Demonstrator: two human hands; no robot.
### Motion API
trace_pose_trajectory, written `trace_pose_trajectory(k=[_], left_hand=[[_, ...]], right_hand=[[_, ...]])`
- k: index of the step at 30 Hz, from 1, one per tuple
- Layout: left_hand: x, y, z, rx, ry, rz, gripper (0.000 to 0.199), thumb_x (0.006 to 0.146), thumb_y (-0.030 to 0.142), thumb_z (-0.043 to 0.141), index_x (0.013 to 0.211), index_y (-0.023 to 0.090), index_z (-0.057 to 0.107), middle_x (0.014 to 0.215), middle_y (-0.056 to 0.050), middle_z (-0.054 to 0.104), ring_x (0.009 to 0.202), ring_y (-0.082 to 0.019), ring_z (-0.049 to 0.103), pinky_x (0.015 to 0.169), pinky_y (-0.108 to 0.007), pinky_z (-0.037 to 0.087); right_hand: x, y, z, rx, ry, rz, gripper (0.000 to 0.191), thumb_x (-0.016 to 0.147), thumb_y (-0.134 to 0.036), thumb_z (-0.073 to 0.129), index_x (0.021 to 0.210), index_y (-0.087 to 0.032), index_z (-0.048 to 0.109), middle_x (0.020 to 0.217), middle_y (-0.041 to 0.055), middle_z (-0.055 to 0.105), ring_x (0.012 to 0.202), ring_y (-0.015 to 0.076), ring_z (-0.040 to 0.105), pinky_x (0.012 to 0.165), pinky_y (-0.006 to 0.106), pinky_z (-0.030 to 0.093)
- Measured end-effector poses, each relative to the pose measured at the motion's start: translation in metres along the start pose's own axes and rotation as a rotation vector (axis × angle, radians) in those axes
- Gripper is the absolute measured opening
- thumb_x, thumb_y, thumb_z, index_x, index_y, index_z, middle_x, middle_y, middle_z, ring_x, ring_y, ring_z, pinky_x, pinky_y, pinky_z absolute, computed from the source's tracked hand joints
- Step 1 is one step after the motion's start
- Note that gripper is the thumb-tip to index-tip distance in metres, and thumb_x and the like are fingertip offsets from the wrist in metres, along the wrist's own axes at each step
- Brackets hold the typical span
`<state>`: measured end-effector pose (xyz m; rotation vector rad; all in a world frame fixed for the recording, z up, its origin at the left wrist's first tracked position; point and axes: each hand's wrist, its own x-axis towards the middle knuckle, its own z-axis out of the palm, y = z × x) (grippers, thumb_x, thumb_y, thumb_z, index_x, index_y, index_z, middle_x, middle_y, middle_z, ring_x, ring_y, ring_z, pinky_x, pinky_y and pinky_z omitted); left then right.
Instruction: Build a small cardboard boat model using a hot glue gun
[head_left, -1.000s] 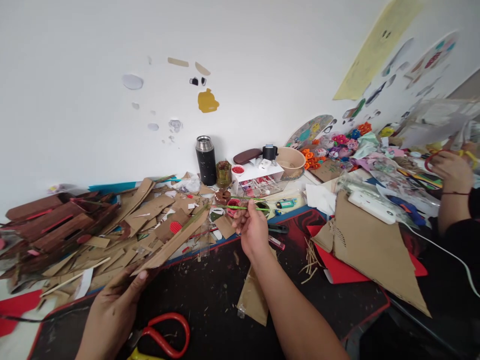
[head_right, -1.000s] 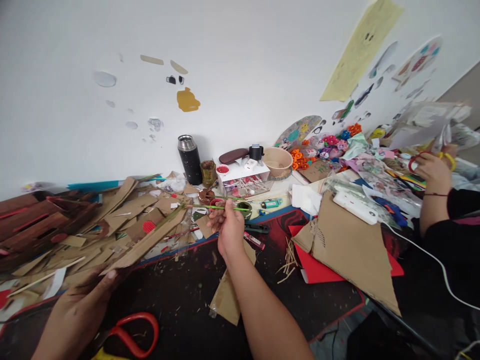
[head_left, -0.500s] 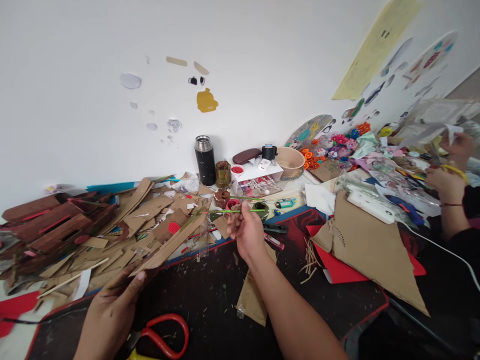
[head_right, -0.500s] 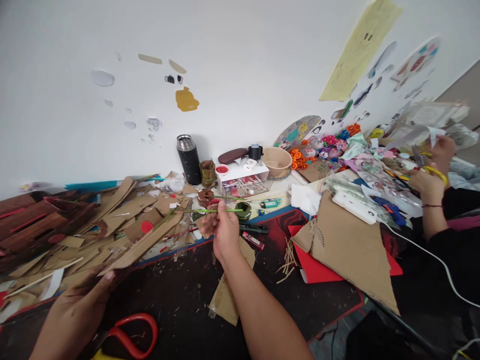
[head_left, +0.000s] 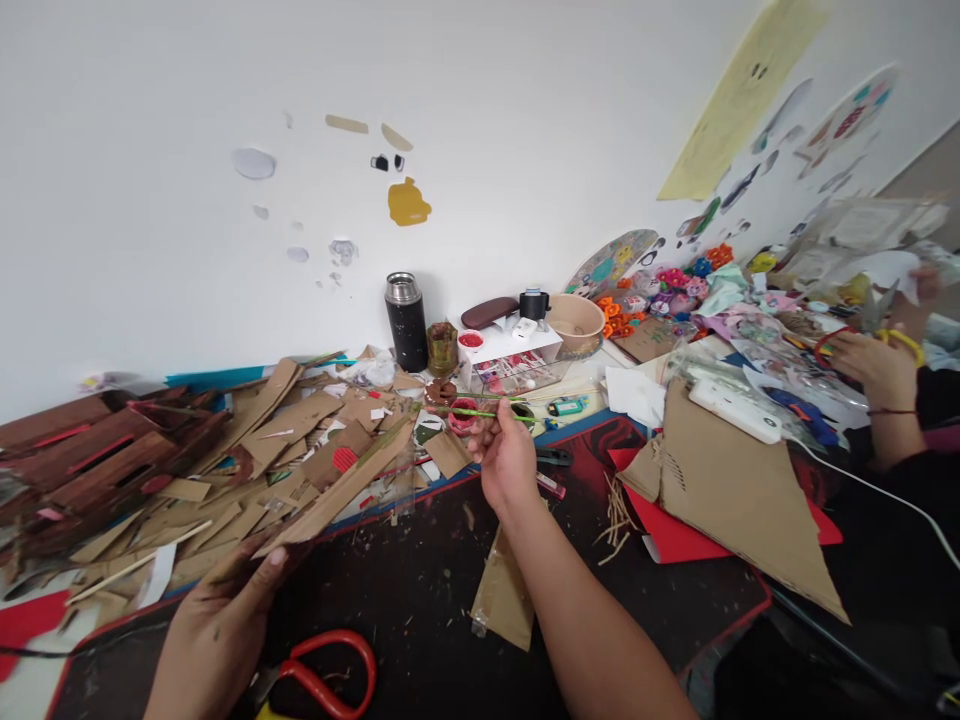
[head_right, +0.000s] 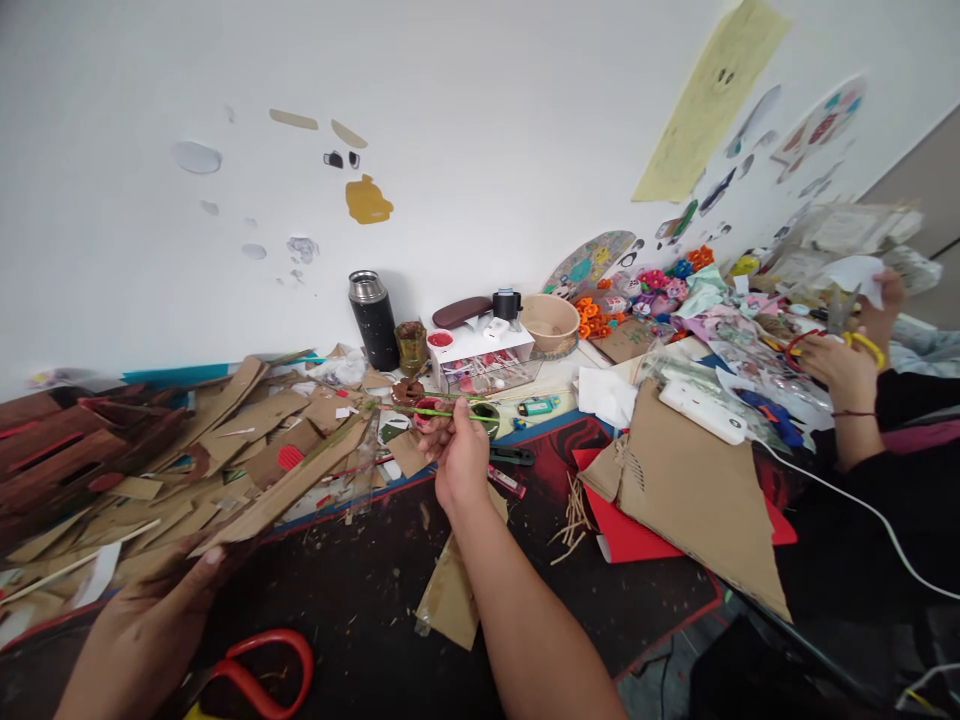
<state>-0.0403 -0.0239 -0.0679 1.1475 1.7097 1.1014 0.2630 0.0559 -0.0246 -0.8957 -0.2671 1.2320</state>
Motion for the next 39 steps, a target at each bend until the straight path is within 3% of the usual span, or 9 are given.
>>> trace_pose_trajectory(k=[5,10,16,21,25,30,39], left_hand=[[0.000,0.001,0.000,0.025,-0.004,0.050,0.058,0.071,0.076,0.079,0.096,0.024,0.084,0.103,-0.008,0.085,0.106,-0.035,0.077,0.086,-0.036,0.065],[-0.001,0.009,0.005,0.004,0.057,0.033,0.059,0.064,0.079,0.081,0.088,0.024,0.084,0.097,-0.008,0.085,0.103,-0.037,0.078,0.086,-0.040,0.067],[-0.001,0.011,0.005,-0.001,0.062,0.002,0.058,0.060,0.076,0.083,0.085,0.024,0.084,0.095,-0.009,0.085,0.104,-0.039,0.078,0.083,-0.040,0.068],[-0.001,0.010,0.004,-0.014,0.050,-0.002,0.054,0.063,0.071,0.083,0.090,0.025,0.083,0.097,-0.008,0.085,0.107,-0.038,0.078,0.098,-0.044,0.064],[-0.001,0.009,0.004,0.016,0.040,-0.010,0.059,0.064,0.072,0.082,0.099,0.025,0.083,0.100,-0.009,0.085,0.115,-0.041,0.075,0.109,-0.052,0.059],[0.001,0.004,-0.001,0.042,0.028,-0.006,0.060,0.065,0.074,0.082,0.099,0.025,0.084,0.106,-0.010,0.085,0.121,-0.042,0.073,0.116,-0.053,0.053],[0.003,-0.003,-0.001,-0.027,0.005,-0.019,0.057,0.066,0.073,0.084,0.099,0.027,0.083,0.107,-0.007,0.085,0.119,-0.041,0.074,0.124,-0.055,0.045]], right_hand=[[-0.004,0.004,0.001,0.002,-0.039,0.021,0.051,0.085,-0.060,0.085,0.068,-0.019,0.059,0.055,-0.0009,0.066,0.037,0.0105,0.055,0.034,0.019,0.036],[-0.009,0.010,0.002,-0.031,-0.118,0.030,0.055,0.083,-0.063,0.085,0.066,-0.019,0.058,0.055,-0.0011,0.064,0.038,0.0108,0.055,0.034,0.019,0.035],[-0.002,0.007,-0.001,-0.016,-0.046,0.010,0.052,0.085,-0.060,0.085,0.068,-0.019,0.060,0.055,-0.0014,0.065,0.039,0.0104,0.056,0.035,0.019,0.036],[0.003,0.003,-0.003,0.005,0.009,0.005,0.049,0.089,-0.059,0.082,0.071,-0.019,0.060,0.055,-0.0009,0.067,0.038,0.0109,0.056,0.034,0.019,0.036],[0.000,0.006,-0.002,-0.007,-0.026,0.007,0.050,0.087,-0.060,0.083,0.070,-0.019,0.059,0.056,-0.0004,0.068,0.037,0.0111,0.055,0.034,0.019,0.036],[-0.005,0.010,0.000,-0.037,-0.116,0.012,0.053,0.083,-0.063,0.085,0.068,-0.019,0.060,0.057,0.0002,0.068,0.038,0.0108,0.056,0.035,0.019,0.037],[0.001,0.004,-0.003,0.006,-0.073,0.013,0.048,0.088,-0.060,0.083,0.073,-0.018,0.063,0.059,-0.0003,0.068,0.039,0.0114,0.058,0.035,0.019,0.037]])
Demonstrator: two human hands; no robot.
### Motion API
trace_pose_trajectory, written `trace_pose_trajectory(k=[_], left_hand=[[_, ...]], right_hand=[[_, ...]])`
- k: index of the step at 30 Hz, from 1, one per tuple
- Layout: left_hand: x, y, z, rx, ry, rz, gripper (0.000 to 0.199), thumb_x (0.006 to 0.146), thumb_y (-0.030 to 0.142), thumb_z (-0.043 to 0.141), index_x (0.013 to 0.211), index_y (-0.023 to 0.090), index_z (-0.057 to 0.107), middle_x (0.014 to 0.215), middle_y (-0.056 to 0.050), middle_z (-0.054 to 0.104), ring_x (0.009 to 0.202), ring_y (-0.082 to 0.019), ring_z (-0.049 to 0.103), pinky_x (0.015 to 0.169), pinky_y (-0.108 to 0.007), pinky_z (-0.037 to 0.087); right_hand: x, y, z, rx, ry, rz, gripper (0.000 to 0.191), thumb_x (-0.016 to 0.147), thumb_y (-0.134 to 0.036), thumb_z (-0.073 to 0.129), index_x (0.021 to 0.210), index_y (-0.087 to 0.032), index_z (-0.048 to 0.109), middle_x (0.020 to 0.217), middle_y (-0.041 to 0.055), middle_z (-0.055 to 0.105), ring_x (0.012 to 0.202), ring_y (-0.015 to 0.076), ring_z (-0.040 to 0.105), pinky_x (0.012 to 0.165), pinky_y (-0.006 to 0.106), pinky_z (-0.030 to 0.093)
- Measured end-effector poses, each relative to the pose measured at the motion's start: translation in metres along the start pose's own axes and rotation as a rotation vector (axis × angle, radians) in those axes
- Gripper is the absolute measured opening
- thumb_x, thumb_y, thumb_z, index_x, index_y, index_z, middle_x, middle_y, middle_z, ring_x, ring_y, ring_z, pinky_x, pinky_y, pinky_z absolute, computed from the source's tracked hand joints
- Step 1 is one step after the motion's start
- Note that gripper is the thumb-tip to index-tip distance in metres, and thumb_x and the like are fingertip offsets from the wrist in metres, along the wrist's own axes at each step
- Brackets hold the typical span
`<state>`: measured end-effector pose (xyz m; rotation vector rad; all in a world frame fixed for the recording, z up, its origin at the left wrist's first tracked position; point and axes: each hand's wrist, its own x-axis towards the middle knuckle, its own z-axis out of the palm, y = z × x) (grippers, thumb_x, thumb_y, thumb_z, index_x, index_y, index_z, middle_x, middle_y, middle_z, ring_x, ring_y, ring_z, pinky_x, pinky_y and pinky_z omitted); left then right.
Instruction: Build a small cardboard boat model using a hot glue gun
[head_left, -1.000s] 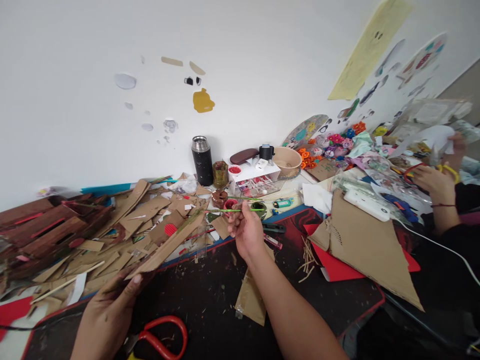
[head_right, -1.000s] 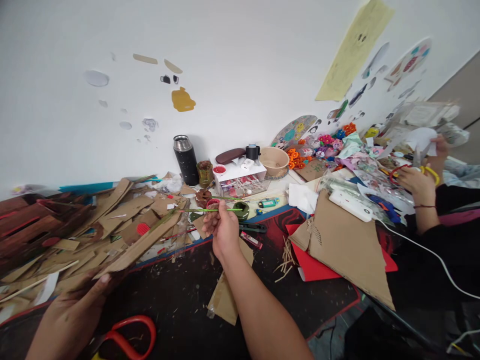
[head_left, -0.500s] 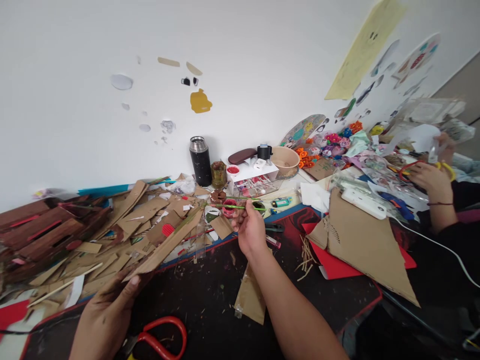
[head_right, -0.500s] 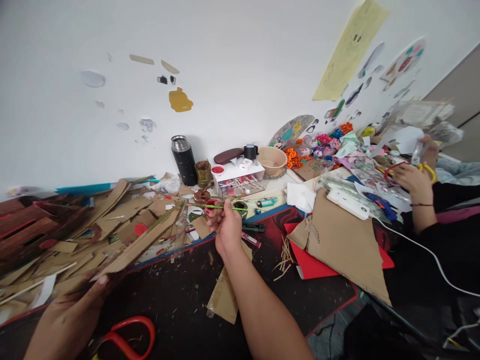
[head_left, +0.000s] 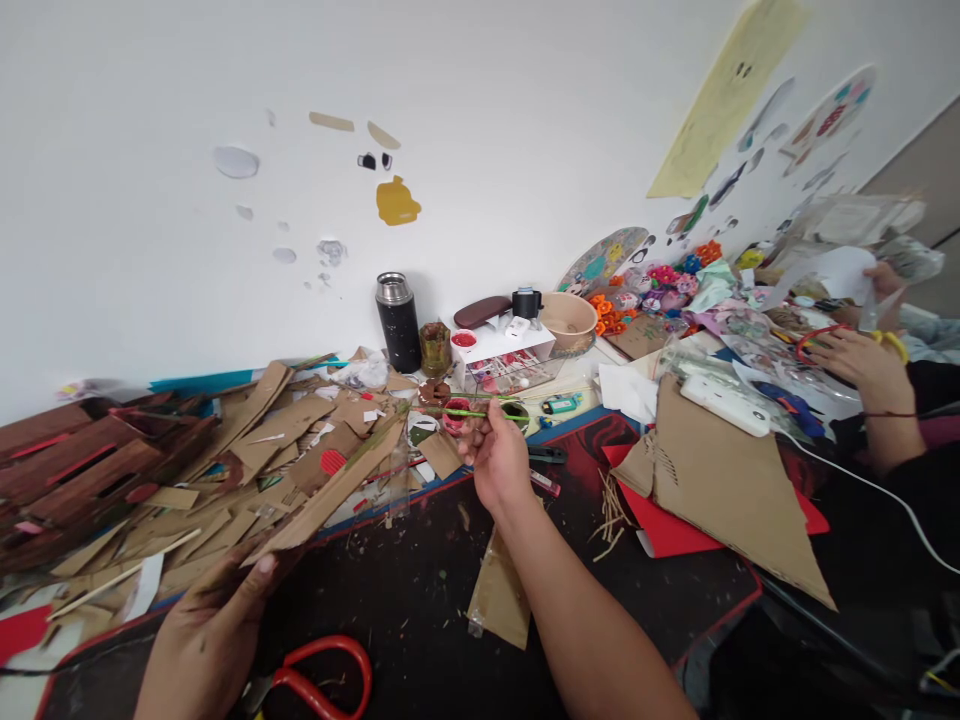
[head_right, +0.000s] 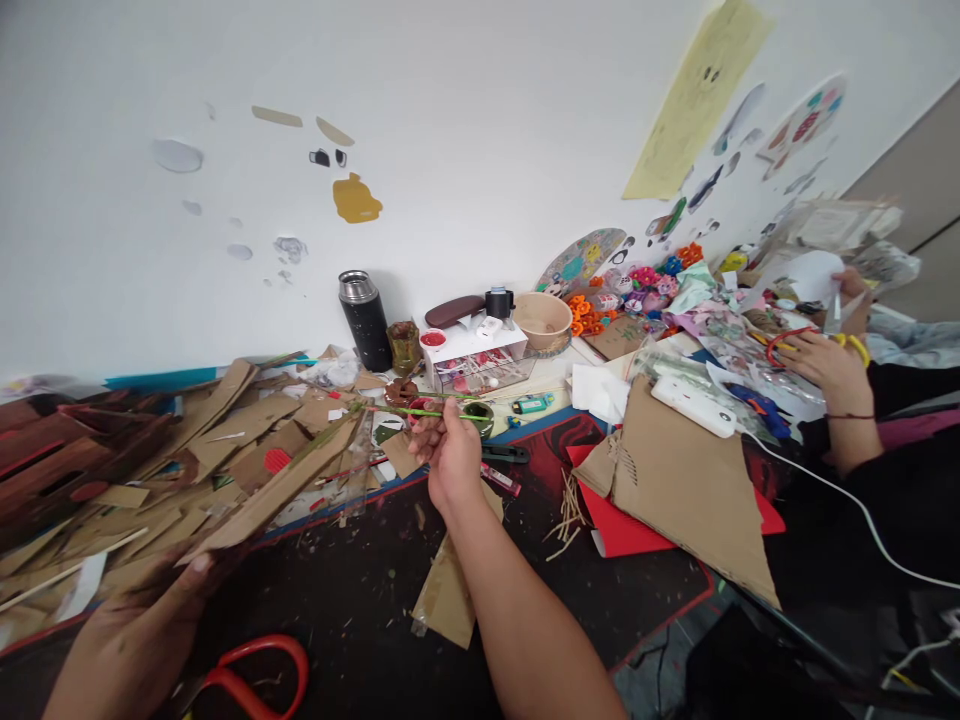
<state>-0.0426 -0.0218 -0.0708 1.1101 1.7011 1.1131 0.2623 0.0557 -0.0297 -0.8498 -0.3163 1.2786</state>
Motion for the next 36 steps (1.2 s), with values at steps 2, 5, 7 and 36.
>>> trace_pose_trajectory(k=[2,5,7,36], left_hand=[[-0.001,0.002,0.001,0.014,0.012,0.021,0.057,0.067,0.074,0.083,0.099,0.026,0.083,0.105,-0.008,0.085,0.119,-0.041,0.074,0.124,-0.056,0.045],[-0.002,0.005,0.000,0.027,0.007,0.025,0.058,0.067,0.074,0.083,0.099,0.026,0.083,0.105,-0.008,0.085,0.121,-0.042,0.073,0.125,-0.057,0.043],[-0.001,0.004,-0.001,0.025,-0.008,0.019,0.057,0.066,0.073,0.085,0.098,0.026,0.084,0.108,-0.009,0.085,0.124,-0.043,0.072,0.126,-0.057,0.041],[-0.003,0.006,-0.002,0.077,0.023,-0.021,0.066,0.065,0.081,0.079,0.097,0.024,0.083,0.109,-0.011,0.084,0.123,-0.045,0.071,0.124,-0.062,0.041]], right_hand=[[-0.001,0.000,0.000,0.009,-0.007,0.006,0.048,0.086,-0.059,0.085,0.073,-0.018,0.063,0.059,-0.0007,0.068,0.039,0.0110,0.057,0.035,0.019,0.037],[-0.001,-0.001,0.001,0.024,-0.008,0.026,0.047,0.089,-0.059,0.083,0.074,-0.018,0.063,0.059,-0.0005,0.069,0.040,0.0115,0.059,0.035,0.019,0.037],[-0.002,-0.003,0.001,0.038,0.012,0.041,0.047,0.092,-0.059,0.080,0.075,-0.019,0.063,0.058,-0.0006,0.068,0.040,0.0118,0.058,0.035,0.019,0.037],[0.003,-0.003,-0.001,0.037,0.057,0.042,0.048,0.094,-0.056,0.080,0.072,-0.017,0.063,0.058,-0.0019,0.065,0.041,0.0099,0.056,0.035,0.018,0.037]])
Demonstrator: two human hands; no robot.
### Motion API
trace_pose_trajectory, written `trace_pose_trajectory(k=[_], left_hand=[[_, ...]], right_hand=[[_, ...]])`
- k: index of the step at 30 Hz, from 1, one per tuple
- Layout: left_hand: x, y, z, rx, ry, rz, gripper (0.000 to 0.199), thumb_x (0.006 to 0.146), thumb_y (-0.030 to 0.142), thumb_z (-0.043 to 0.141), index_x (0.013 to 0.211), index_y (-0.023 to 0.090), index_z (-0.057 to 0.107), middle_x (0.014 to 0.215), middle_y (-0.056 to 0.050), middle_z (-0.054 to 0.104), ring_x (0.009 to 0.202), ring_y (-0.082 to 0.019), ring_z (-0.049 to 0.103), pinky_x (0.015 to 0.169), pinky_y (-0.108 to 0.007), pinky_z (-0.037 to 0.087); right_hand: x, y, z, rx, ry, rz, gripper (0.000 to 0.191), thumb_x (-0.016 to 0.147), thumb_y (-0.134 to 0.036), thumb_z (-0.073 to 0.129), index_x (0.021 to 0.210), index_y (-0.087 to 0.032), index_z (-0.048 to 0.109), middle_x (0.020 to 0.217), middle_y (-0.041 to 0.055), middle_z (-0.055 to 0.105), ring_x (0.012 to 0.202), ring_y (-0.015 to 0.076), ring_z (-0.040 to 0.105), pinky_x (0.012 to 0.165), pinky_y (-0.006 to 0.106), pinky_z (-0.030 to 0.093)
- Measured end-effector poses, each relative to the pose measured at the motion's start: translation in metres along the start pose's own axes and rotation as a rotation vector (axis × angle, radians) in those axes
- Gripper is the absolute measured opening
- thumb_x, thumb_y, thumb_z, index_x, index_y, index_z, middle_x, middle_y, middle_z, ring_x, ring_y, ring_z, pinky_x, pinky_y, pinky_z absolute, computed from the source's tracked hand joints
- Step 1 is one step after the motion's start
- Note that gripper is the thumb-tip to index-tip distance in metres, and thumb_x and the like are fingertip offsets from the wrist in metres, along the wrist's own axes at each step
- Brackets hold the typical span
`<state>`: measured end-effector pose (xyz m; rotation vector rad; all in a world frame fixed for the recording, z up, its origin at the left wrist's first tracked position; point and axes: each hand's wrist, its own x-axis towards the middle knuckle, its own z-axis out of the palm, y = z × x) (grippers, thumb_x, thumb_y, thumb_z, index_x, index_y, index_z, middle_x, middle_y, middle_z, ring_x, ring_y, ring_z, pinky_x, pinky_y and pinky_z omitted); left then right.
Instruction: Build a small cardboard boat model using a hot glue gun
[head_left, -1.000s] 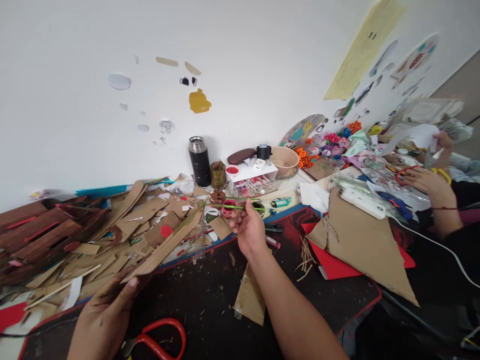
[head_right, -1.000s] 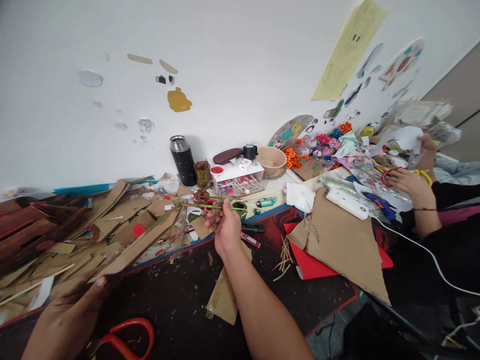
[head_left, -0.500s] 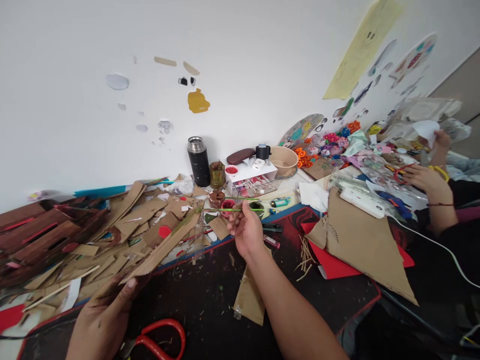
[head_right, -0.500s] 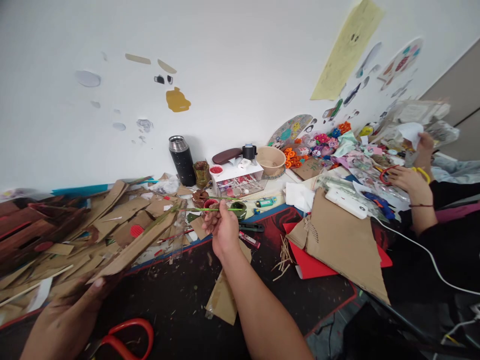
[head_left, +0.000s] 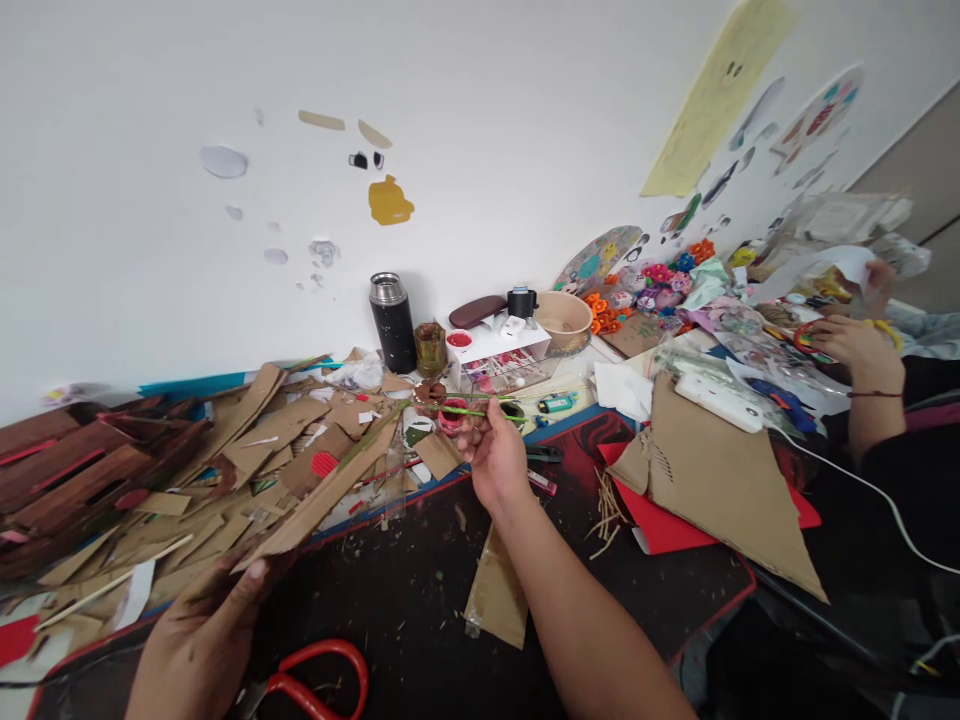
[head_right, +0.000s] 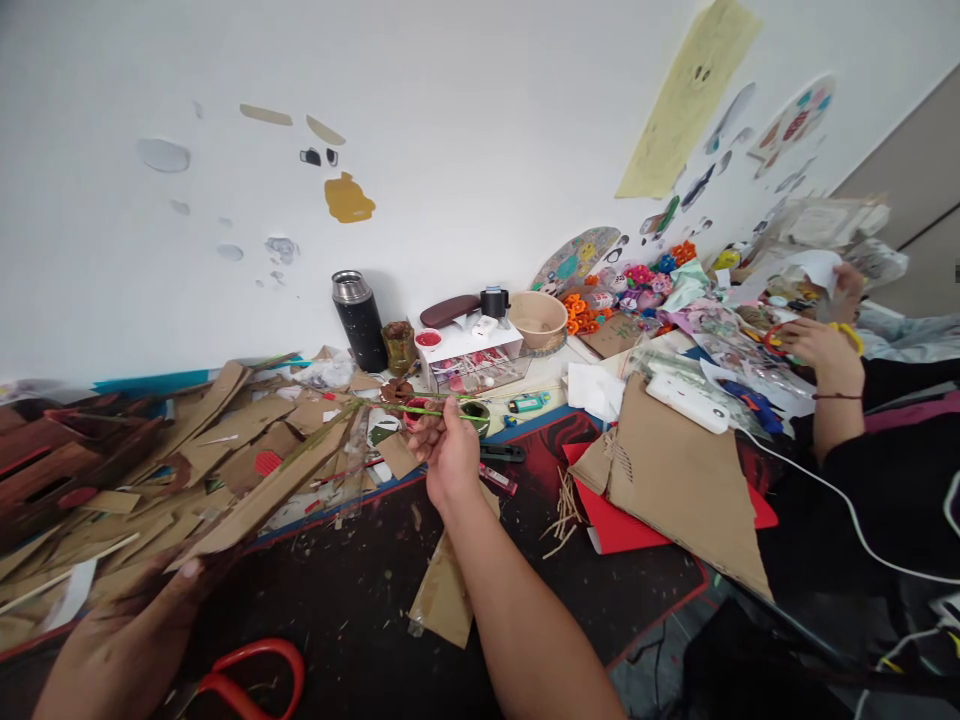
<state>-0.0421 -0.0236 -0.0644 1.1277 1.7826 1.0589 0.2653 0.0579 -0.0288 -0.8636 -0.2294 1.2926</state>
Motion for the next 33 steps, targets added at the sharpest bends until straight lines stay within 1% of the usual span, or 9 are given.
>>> trace_pose_trajectory(k=[4,9,14,19,21,23,28,31,33], left_hand=[[-0.002,0.008,0.001,-0.006,0.007,0.013,0.058,0.066,0.076,0.080,0.092,0.025,0.083,0.103,-0.009,0.084,0.115,-0.042,0.074,0.117,-0.057,0.052],[-0.004,0.019,0.004,0.016,0.029,0.006,0.055,0.058,0.071,0.085,0.086,0.024,0.082,0.095,-0.008,0.084,0.109,-0.041,0.076,0.108,-0.053,0.059],[-0.003,0.014,0.004,0.031,0.048,0.019,0.060,0.062,0.078,0.077,0.087,0.024,0.081,0.100,-0.010,0.084,0.115,-0.044,0.074,0.111,-0.058,0.057],[0.001,0.001,0.003,0.040,0.040,0.020,0.066,0.065,0.083,0.073,0.090,0.023,0.080,0.106,-0.012,0.084,0.125,-0.046,0.070,0.116,-0.060,0.052],[0.001,-0.001,0.003,0.015,0.027,0.015,0.067,0.066,0.084,0.073,0.092,0.023,0.080,0.108,-0.012,0.084,0.125,-0.045,0.071,0.118,-0.060,0.049],[0.001,0.000,0.003,-0.008,0.012,0.004,0.065,0.065,0.082,0.077,0.092,0.023,0.080,0.106,-0.011,0.084,0.121,-0.044,0.073,0.120,-0.059,0.048],[-0.003,0.011,0.002,0.005,0.027,0.013,0.061,0.061,0.077,0.082,0.094,0.025,0.082,0.103,-0.009,0.085,0.116,-0.044,0.074,0.116,-0.058,0.053],[-0.004,0.014,0.002,0.031,0.017,0.027,0.055,0.064,0.073,0.083,0.091,0.025,0.082,0.102,-0.009,0.085,0.115,-0.043,0.075,0.114,-0.056,0.055],[-0.004,0.014,0.003,0.028,0.032,0.041,0.056,0.065,0.076,0.080,0.088,0.025,0.082,0.101,-0.009,0.085,0.114,-0.043,0.076,0.112,-0.055,0.056]], right_hand=[[0.001,-0.002,0.000,0.019,0.009,-0.003,0.044,0.097,-0.054,0.076,0.076,-0.018,0.064,0.059,-0.0006,0.068,0.041,0.0106,0.058,0.035,0.018,0.038],[-0.002,-0.002,0.001,0.024,-0.037,-0.011,0.043,0.094,-0.056,0.079,0.079,-0.018,0.064,0.061,-0.0010,0.069,0.040,0.0111,0.057,0.034,0.019,0.037],[-0.003,0.001,0.001,0.009,-0.043,0.008,0.043,0.090,-0.054,0.083,0.077,-0.017,0.064,0.061,-0.0015,0.068,0.041,0.0103,0.058,0.035,0.018,0.037],[-0.001,-0.002,0.001,0.012,-0.001,-0.011,0.042,0.094,-0.054,0.079,0.078,-0.018,0.063,0.060,-0.0015,0.068,0.040,0.0106,0.057,0.035,0.018,0.037],[-0.001,-0.003,0.002,0.016,0.006,-0.009,0.041,0.095,-0.054,0.078,0.079,-0.019,0.063,0.059,-0.0013,0.069,0.040,0.0110,0.057,0.034,0.018,0.037],[-0.002,-0.003,0.002,0.018,-0.004,-0.006,0.041,0.094,-0.054,0.078,0.079,-0.019,0.063,0.059,-0.0013,0.069,0.039,0.0111,0.057,0.034,0.019,0.037],[-0.005,0.001,0.003,0.006,-0.062,-0.008,0.046,0.088,-0.056,0.084,0.075,-0.019,0.062,0.060,-0.0012,0.068,0.040,0.0109,0.058,0.034,0.019,0.036],[-0.004,0.002,0.003,-0.004,-0.051,-0.007,0.046,0.087,-0.056,0.085,0.074,-0.019,0.060,0.060,-0.0009,0.068,0.041,0.0113,0.058,0.035,0.019,0.037],[-0.003,0.001,0.002,-0.005,-0.032,-0.015,0.046,0.089,-0.055,0.084,0.075,-0.019,0.061,0.060,-0.0009,0.068,0.041,0.0111,0.058,0.035,0.019,0.037]])
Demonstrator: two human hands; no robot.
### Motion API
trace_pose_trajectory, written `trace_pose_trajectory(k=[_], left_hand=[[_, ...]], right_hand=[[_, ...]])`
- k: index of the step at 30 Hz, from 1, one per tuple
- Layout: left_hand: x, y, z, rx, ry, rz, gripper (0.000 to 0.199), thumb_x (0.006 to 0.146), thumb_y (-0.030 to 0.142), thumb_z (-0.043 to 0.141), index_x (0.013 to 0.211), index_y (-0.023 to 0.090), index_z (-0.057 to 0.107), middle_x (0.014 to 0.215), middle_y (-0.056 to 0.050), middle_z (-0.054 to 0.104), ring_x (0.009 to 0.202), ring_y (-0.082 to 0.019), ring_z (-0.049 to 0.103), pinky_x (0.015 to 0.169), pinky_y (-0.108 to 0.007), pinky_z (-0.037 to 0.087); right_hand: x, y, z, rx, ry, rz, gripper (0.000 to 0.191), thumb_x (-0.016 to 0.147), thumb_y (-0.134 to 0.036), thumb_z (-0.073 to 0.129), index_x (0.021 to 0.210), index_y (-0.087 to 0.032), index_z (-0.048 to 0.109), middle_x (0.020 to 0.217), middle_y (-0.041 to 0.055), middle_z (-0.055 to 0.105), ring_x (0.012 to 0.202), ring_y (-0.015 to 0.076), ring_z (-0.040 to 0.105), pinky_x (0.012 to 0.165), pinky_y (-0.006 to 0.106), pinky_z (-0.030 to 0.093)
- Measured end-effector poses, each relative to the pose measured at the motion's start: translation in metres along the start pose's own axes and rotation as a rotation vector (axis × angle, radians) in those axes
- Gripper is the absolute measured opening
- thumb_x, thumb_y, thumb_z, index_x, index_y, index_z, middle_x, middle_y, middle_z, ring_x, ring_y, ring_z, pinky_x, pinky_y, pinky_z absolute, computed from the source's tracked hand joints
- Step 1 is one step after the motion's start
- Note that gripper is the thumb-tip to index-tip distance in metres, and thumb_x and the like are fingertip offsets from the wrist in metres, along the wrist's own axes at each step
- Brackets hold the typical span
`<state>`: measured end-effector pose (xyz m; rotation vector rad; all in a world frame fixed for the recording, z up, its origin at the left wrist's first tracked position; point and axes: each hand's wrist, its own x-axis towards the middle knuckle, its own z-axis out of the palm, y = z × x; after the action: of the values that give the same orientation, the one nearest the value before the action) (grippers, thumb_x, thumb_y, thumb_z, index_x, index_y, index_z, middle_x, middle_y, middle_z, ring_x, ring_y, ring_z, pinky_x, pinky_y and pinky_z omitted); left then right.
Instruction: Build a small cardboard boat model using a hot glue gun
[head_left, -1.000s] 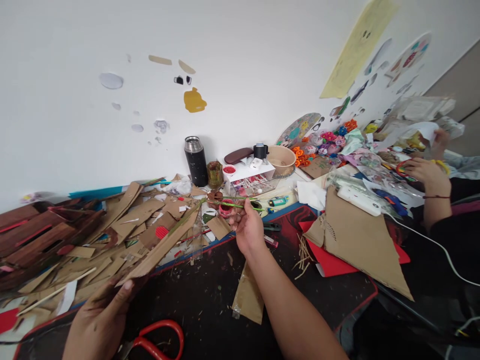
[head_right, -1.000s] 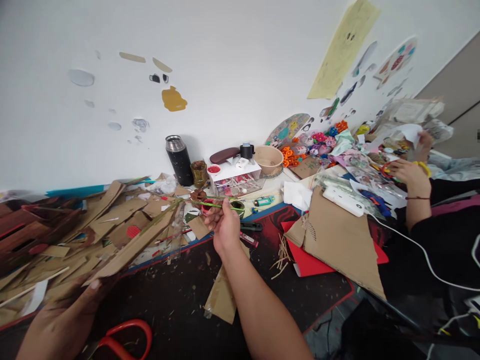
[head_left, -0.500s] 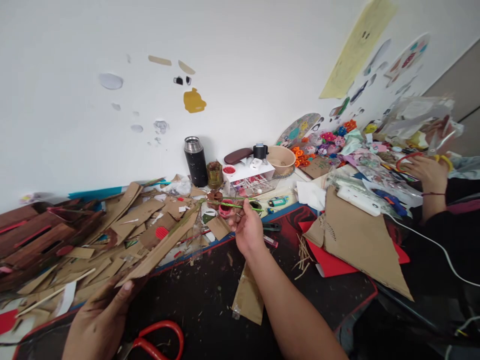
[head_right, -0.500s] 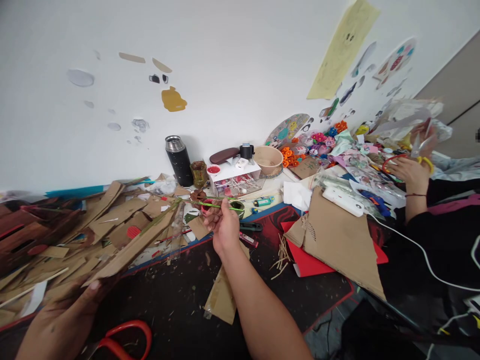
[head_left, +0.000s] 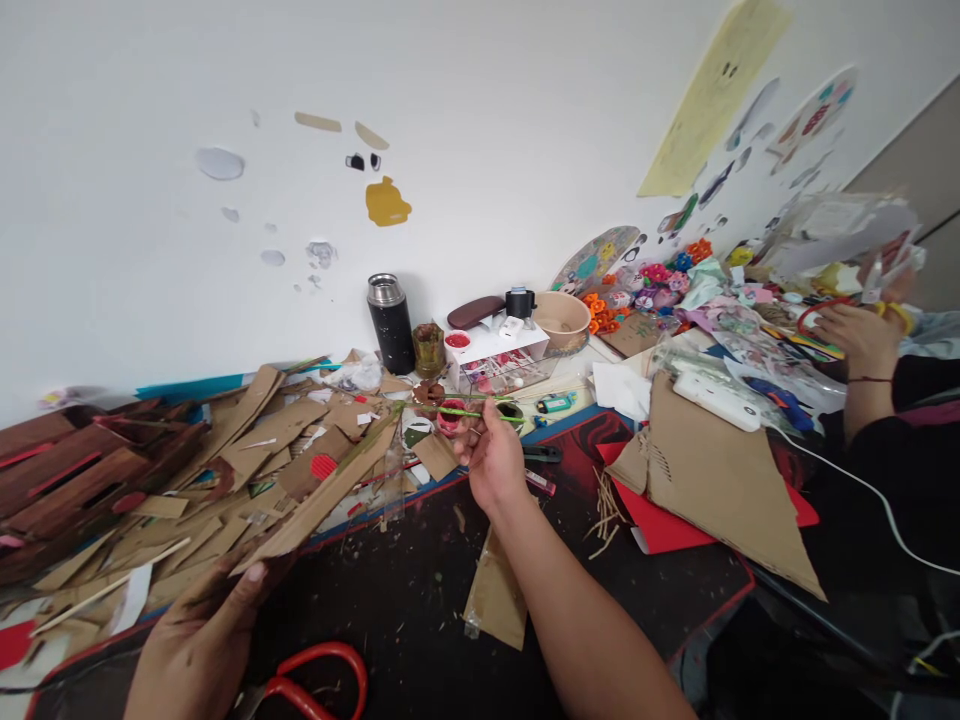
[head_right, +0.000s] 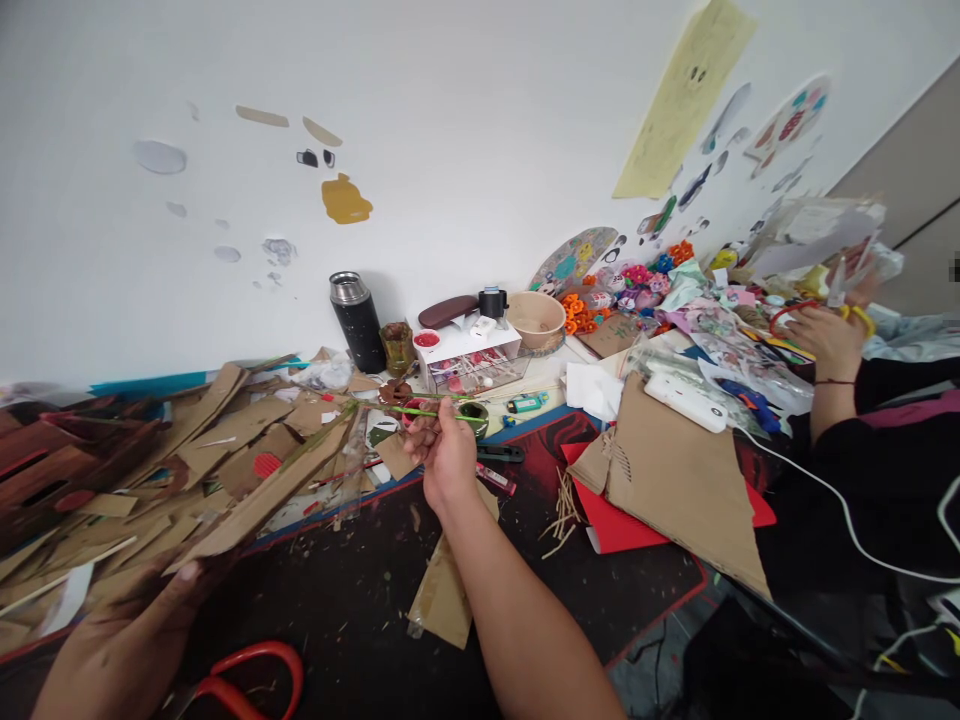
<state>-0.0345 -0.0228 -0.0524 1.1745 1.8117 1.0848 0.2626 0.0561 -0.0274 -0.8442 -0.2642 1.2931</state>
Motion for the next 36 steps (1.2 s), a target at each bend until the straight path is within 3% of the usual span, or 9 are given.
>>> trace_pose_trajectory(k=[9,13,18,22,26,33,36], left_hand=[[0.002,-0.009,-0.001,-0.061,-0.021,-0.049,0.062,0.064,0.079,0.080,0.091,0.024,0.082,0.107,-0.012,0.084,0.125,-0.045,0.071,0.122,-0.059,0.045],[0.003,-0.013,-0.001,-0.038,-0.023,-0.032,0.057,0.068,0.077,0.079,0.091,0.024,0.082,0.105,-0.011,0.084,0.126,-0.045,0.070,0.126,-0.062,0.039],[0.001,-0.009,0.001,-0.037,-0.031,0.007,0.054,0.066,0.075,0.081,0.087,0.026,0.082,0.104,-0.010,0.084,0.124,-0.044,0.071,0.121,-0.059,0.047],[0.002,-0.009,0.001,-0.036,-0.023,-0.018,0.056,0.065,0.076,0.081,0.089,0.026,0.082,0.103,-0.010,0.084,0.120,-0.044,0.073,0.123,-0.061,0.044],[0.002,-0.006,-0.001,-0.023,0.004,-0.018,0.060,0.062,0.078,0.081,0.092,0.025,0.082,0.101,-0.010,0.084,0.114,-0.043,0.074,0.117,-0.058,0.052],[0.000,-0.003,0.000,-0.048,-0.005,-0.005,0.053,0.066,0.072,0.082,0.093,0.026,0.084,0.102,-0.008,0.085,0.119,-0.043,0.073,0.116,-0.056,0.053],[0.002,-0.010,0.002,-0.101,-0.024,-0.017,0.050,0.068,0.068,0.084,0.093,0.025,0.083,0.103,-0.008,0.084,0.123,-0.043,0.072,0.122,-0.059,0.047]], right_hand=[[0.003,-0.004,0.000,0.053,0.085,-0.005,0.041,0.097,-0.051,0.076,0.077,-0.019,0.061,0.059,-0.0010,0.069,0.039,0.0113,0.058,0.034,0.019,0.036],[0.000,-0.004,0.002,0.047,0.045,-0.005,0.041,0.094,-0.054,0.079,0.079,-0.020,0.062,0.058,-0.0016,0.068,0.038,0.0113,0.056,0.034,0.019,0.035],[-0.001,-0.003,0.001,0.016,0.028,-0.003,0.042,0.090,-0.054,0.083,0.078,-0.019,0.062,0.059,-0.0010,0.069,0.039,0.0111,0.057,0.035,0.019,0.037],[0.000,-0.005,0.001,0.023,0.043,-0.005,0.042,0.093,-0.055,0.080,0.078,-0.020,0.062,0.059,-0.0012,0.068,0.039,0.0110,0.057,0.035,0.019,0.036],[-0.005,-0.004,0.003,0.009,-0.020,0.004,0.046,0.089,-0.057,0.083,0.076,-0.019,0.061,0.059,-0.0013,0.068,0.039,0.0113,0.057,0.034,0.019,0.036],[-0.010,0.002,0.004,-0.042,-0.084,0.025,0.051,0.085,-0.063,0.085,0.074,-0.019,0.062,0.059,-0.0008,0.068,0.040,0.0117,0.059,0.034,0.019,0.036],[-0.009,0.002,0.003,-0.051,-0.069,0.016,0.050,0.084,-0.062,0.086,0.075,-0.018,0.063,0.059,-0.0007,0.067,0.040,0.0118,0.059,0.033,0.018,0.035]])
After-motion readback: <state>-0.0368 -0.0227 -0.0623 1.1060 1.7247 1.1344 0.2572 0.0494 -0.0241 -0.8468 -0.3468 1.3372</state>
